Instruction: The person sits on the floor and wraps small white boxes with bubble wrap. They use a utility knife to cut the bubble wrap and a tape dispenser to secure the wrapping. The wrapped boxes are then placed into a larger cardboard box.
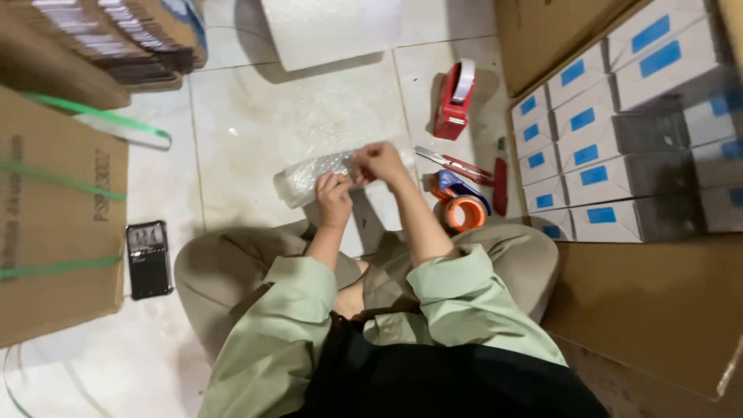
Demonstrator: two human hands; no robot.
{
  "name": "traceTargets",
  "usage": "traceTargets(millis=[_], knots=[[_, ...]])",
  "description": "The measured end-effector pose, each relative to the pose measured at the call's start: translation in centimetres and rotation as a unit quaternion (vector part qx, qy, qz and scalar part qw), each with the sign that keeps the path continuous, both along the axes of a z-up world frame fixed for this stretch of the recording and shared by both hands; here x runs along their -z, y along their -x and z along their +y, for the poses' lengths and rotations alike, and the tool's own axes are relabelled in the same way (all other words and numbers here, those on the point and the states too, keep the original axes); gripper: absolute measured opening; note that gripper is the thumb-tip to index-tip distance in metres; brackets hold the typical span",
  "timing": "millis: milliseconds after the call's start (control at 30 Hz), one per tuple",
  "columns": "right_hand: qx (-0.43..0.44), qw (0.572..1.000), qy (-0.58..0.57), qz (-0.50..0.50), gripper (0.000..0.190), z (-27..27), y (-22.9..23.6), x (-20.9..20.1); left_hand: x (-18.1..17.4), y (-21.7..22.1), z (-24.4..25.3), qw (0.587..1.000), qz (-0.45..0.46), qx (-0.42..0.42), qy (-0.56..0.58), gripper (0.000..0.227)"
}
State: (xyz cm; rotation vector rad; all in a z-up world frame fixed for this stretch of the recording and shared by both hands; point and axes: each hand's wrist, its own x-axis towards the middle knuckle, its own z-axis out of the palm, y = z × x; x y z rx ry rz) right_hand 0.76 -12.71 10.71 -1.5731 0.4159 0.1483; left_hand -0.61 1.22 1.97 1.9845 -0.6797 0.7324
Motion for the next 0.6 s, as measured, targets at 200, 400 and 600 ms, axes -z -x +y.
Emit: traceTargets(millis=[200,400,600], knots=[[-0.067,0.951,0.288,0.085,0.025,1.9,0.7,0.1,0.0,-0.2,0.9,0.986,0.158,0.003,0.053,0.024],[-0.107,0.856,0.504,0.042,0.027,2.1,2.9,-0.9,0.6,-0.3,1.0,0.981,0.179,0.011,0.07,0.023],[-0.108,0.834,0.537,-0.072,0.023,1.5,4.0,0.7,-0.8,-0.6,1.5,0.963,0.205,0.046,0.167,0.033]])
